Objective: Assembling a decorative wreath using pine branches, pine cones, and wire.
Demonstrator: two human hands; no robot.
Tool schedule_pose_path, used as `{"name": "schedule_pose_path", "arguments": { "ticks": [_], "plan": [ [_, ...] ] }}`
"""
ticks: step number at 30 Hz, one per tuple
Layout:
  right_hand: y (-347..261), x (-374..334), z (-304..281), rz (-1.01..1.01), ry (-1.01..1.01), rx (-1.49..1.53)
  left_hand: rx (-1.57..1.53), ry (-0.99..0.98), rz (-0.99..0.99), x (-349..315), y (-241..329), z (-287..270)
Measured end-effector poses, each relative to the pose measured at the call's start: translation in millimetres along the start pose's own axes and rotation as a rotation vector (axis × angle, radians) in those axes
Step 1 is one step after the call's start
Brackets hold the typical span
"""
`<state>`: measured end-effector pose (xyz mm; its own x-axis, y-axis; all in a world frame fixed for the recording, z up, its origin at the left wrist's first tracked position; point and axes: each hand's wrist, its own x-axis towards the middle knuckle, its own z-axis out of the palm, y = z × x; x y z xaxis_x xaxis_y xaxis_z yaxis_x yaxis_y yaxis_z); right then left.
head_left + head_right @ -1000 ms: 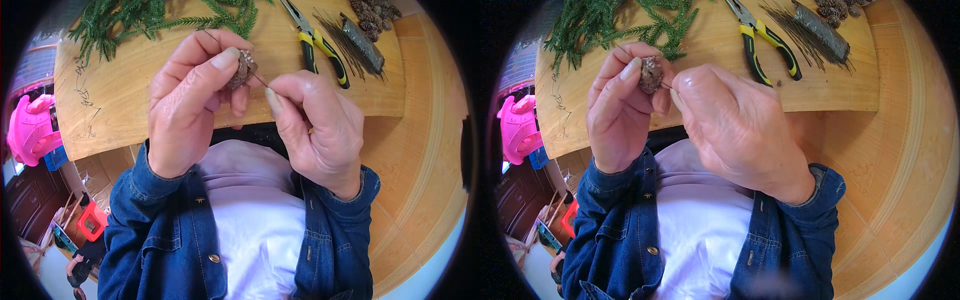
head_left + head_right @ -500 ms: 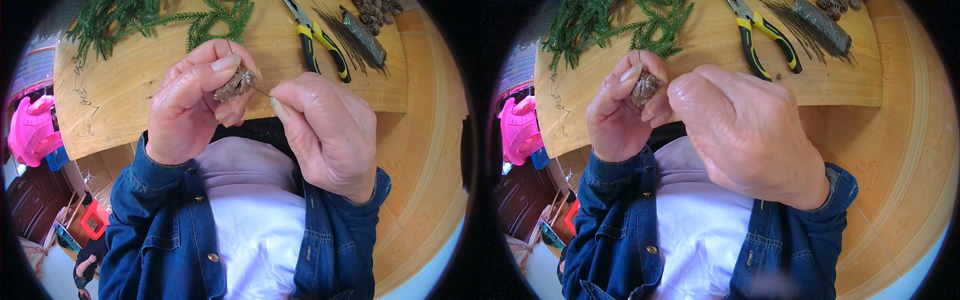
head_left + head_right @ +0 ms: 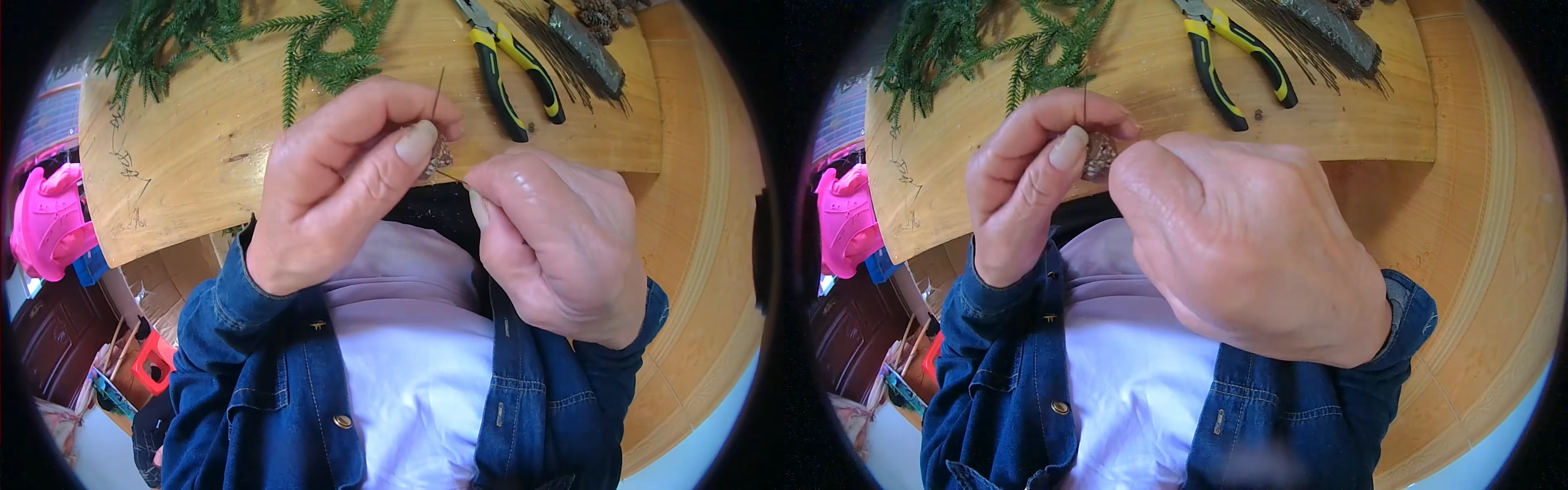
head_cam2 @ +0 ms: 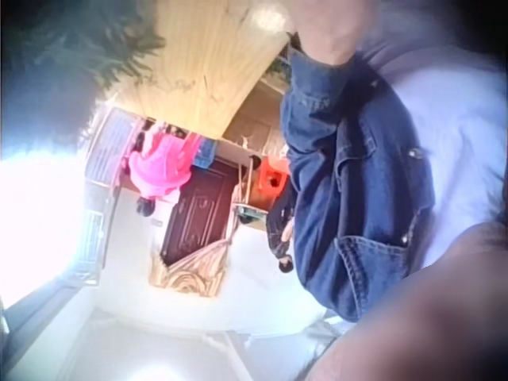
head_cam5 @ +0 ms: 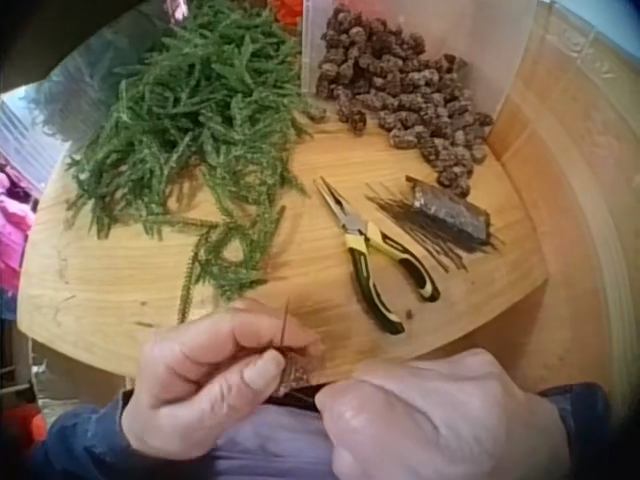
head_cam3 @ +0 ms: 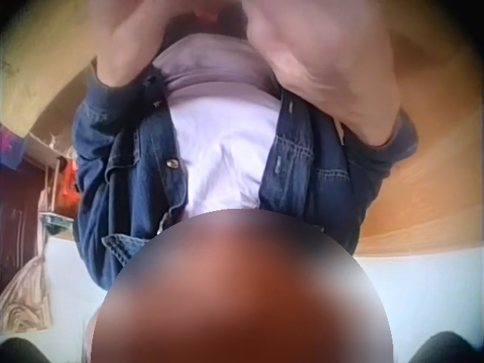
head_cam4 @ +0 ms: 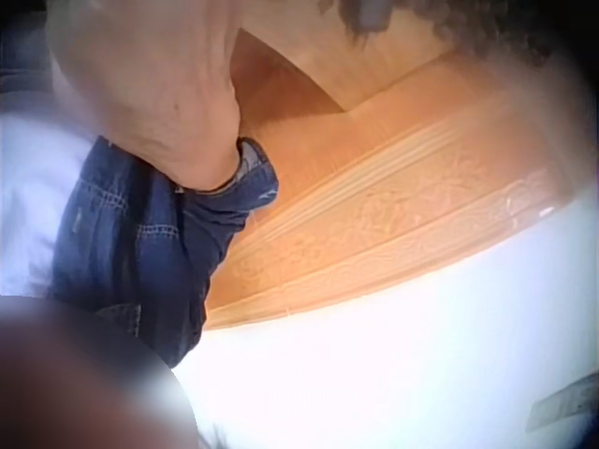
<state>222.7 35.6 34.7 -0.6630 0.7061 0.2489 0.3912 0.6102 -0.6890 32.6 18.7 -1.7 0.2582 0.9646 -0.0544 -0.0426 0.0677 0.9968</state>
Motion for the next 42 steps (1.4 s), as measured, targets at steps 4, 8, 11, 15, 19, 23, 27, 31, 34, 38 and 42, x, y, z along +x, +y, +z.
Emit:
{"name": "schedule_pose_path", "arguments": {
  "ticks": [4, 8, 11, 15, 19, 23, 27, 31, 34, 38, 42],
  "plan": [
    [0.3, -1.6, -3.8, 0.051, -0.028, 0.025, 0.318, -0.075, 0.275, 3.3, -4.7, -5.7],
    [4.7, -1.7, -10.3, 0.105, -0.090, 0.144, 0.463, -0.145, 0.351, 2.2, -1.8, -10.1],
    [12.8, 1.9, -15.7, 0.162, -0.150, 0.264, 0.429, -0.149, 0.348, 1.5, 2.8, -10.9],
    [23.9, 10.3, -10.9, 0.561, -0.155, 0.812, 0.334, -0.251, 0.238, -0.6, 9.8, -10.0],
    [30.3, 14.2, 14.1, 0.371, 0.006, 0.954, 0.183, -0.190, 0.151, -6.3, 9.3, -7.5],
    [31.4, 18.9, 21.9, 0.360, 0.025, 1.009, 0.138, -0.179, 0.059, -9.0, 11.3, -12.0],
    [27.6, 23.5, 25.4, 0.384, 0.071, 1.017, 0.089, -0.160, 0.037, -8.9, 9.5, -12.9],
    [22.3, 25.3, 31.7, 0.410, 0.196, 1.052, 0.111, -0.148, 0.022, -7.7, 7.6, -14.0],
    [18.1, 27.2, 33.3, 0.426, 0.281, 1.079, 0.073, -0.130, 0.042, -8.0, 3.7, -14.5],
    [16.2, 27.2, 32.7, 0.397, 0.309, 0.993, 0.054, -0.054, 0.051, -7.9, 2.0, -11.0],
    [20.4, 26.0, 38.0, 0.284, 0.372, 0.639, 0.370, -0.149, 0.290, -3.1, -1.2, -20.0]
  ]
}}
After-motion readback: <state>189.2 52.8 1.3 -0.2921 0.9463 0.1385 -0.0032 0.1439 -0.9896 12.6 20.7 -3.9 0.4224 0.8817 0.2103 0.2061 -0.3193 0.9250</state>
